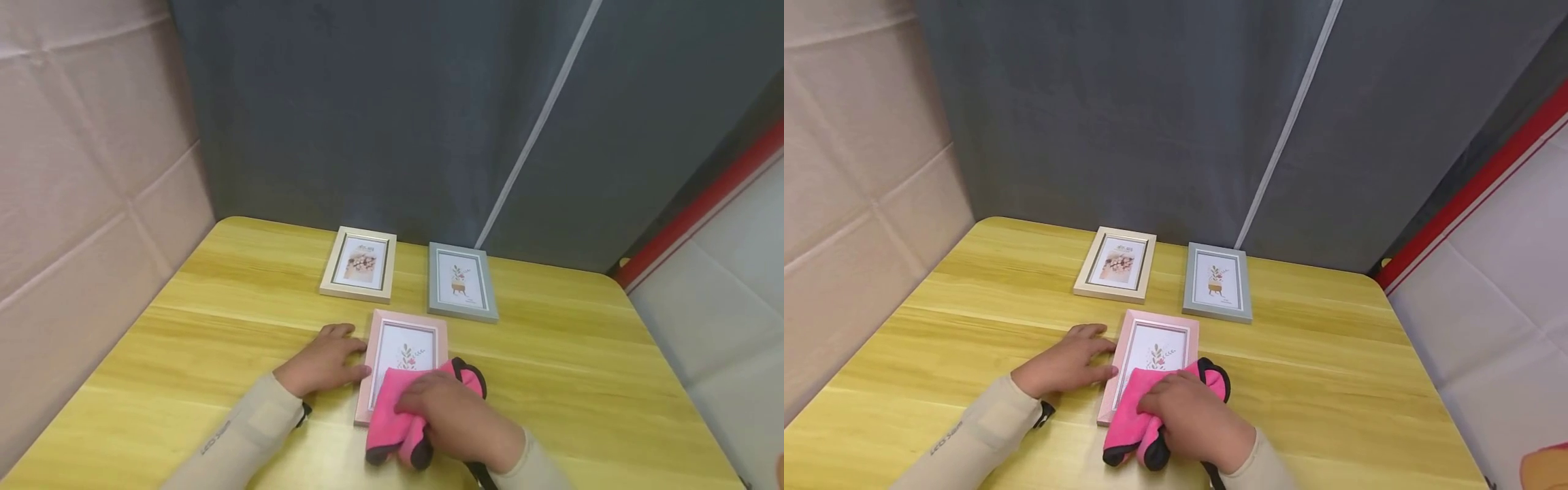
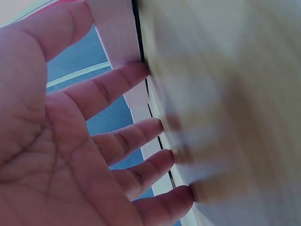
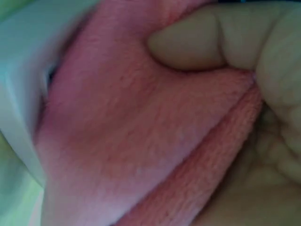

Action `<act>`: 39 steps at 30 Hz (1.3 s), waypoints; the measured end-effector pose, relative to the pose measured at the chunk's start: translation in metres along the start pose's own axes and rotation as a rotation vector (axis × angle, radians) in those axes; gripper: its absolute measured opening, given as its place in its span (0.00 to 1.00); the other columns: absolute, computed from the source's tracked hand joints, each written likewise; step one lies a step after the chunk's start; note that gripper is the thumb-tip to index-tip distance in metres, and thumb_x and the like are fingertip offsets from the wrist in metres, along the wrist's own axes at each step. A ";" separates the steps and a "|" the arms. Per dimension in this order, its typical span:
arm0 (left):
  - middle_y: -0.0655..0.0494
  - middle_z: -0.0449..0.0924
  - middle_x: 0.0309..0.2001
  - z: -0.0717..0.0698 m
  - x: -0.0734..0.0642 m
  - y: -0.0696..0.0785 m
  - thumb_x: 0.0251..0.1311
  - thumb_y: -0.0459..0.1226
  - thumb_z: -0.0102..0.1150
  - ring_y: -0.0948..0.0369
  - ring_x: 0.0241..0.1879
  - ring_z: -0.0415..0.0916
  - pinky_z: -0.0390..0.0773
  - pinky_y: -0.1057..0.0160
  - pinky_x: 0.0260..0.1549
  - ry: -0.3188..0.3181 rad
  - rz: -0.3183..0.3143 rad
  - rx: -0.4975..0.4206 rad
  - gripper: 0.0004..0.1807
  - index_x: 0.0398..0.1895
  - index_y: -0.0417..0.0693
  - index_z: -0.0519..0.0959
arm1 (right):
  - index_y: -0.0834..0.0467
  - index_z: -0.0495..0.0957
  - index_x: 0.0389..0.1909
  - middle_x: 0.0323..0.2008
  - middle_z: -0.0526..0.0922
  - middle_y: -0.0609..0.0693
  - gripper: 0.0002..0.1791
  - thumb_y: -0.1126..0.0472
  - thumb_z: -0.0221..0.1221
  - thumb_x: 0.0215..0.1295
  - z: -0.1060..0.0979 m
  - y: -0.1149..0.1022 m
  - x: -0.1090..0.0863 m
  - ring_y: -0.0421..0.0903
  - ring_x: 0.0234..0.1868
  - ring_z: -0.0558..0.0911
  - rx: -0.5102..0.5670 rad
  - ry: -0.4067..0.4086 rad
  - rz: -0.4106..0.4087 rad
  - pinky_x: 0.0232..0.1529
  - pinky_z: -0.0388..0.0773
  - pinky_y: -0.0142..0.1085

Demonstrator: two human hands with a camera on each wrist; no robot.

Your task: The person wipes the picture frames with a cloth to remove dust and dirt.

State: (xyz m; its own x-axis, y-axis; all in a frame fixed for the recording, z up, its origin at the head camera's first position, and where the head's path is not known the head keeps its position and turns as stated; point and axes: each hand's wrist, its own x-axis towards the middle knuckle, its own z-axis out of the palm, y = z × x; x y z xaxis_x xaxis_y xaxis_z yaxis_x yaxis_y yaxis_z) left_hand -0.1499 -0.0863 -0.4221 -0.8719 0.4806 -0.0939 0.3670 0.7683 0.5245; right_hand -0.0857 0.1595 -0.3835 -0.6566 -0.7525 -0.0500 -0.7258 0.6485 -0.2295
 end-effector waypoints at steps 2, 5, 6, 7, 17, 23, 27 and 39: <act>0.37 0.64 0.69 0.000 0.000 0.000 0.62 0.50 0.64 0.40 0.69 0.56 0.61 0.40 0.65 0.002 -0.002 -0.011 0.26 0.58 0.44 0.80 | 0.44 0.86 0.39 0.36 0.82 0.33 0.23 0.76 0.62 0.51 -0.004 0.003 -0.002 0.37 0.44 0.79 0.029 -0.015 0.032 0.54 0.74 0.37; 0.37 0.64 0.69 0.000 0.000 0.000 0.62 0.50 0.64 0.41 0.69 0.56 0.62 0.40 0.65 0.001 -0.007 -0.016 0.26 0.58 0.44 0.80 | 0.44 0.86 0.36 0.32 0.80 0.32 0.21 0.75 0.63 0.53 -0.008 0.006 -0.004 0.37 0.41 0.78 0.055 -0.045 0.067 0.52 0.75 0.37; 0.38 0.64 0.69 0.000 0.000 0.000 0.62 0.50 0.64 0.41 0.69 0.56 0.62 0.40 0.65 -0.001 -0.009 -0.015 0.26 0.58 0.44 0.80 | 0.44 0.86 0.36 0.32 0.80 0.31 0.20 0.74 0.63 0.53 -0.009 0.006 -0.004 0.37 0.40 0.77 0.060 -0.053 0.072 0.51 0.74 0.37; 0.38 0.64 0.69 0.000 0.000 0.000 0.62 0.50 0.64 0.41 0.69 0.56 0.62 0.40 0.65 -0.003 -0.012 -0.013 0.26 0.58 0.44 0.80 | 0.43 0.86 0.36 0.32 0.80 0.31 0.20 0.74 0.63 0.53 -0.010 0.006 -0.005 0.37 0.40 0.77 0.065 -0.060 0.077 0.51 0.74 0.37; 0.39 0.64 0.69 -0.001 0.000 0.000 0.62 0.49 0.64 0.42 0.70 0.56 0.62 0.40 0.65 -0.009 -0.025 0.003 0.26 0.59 0.46 0.80 | 0.48 0.84 0.49 0.48 0.83 0.41 0.23 0.72 0.64 0.55 0.002 -0.007 0.004 0.41 0.54 0.78 -0.076 0.116 -0.163 0.61 0.71 0.41; 0.39 0.65 0.69 -0.001 0.000 0.001 0.62 0.48 0.64 0.42 0.70 0.57 0.63 0.41 0.65 -0.005 -0.026 0.007 0.25 0.60 0.46 0.80 | 0.46 0.82 0.56 0.54 0.81 0.43 0.27 0.71 0.66 0.55 0.013 -0.011 0.008 0.43 0.58 0.76 -0.116 0.056 -0.135 0.63 0.69 0.46; 0.39 0.64 0.69 -0.002 -0.001 0.001 0.63 0.50 0.64 0.42 0.70 0.57 0.62 0.41 0.65 -0.004 -0.015 -0.001 0.26 0.59 0.45 0.80 | 0.46 0.84 0.52 0.50 0.83 0.40 0.25 0.72 0.65 0.55 0.008 -0.007 0.006 0.42 0.55 0.78 -0.074 0.026 -0.092 0.62 0.71 0.42; 0.38 0.64 0.69 0.000 0.000 0.000 0.62 0.49 0.65 0.41 0.70 0.56 0.61 0.41 0.65 -0.002 -0.022 -0.023 0.26 0.58 0.43 0.80 | 0.44 0.87 0.39 0.35 0.82 0.32 0.22 0.75 0.64 0.52 -0.009 0.006 -0.006 0.38 0.44 0.79 0.068 -0.080 0.082 0.55 0.74 0.40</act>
State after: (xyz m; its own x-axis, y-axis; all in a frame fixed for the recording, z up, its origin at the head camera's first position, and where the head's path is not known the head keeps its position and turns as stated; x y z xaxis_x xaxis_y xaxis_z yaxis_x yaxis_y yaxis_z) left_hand -0.1496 -0.0864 -0.4215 -0.8789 0.4647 -0.1074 0.3403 0.7687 0.5416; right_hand -0.0877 0.1688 -0.3763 -0.6925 -0.7060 -0.1481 -0.6530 0.7008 -0.2871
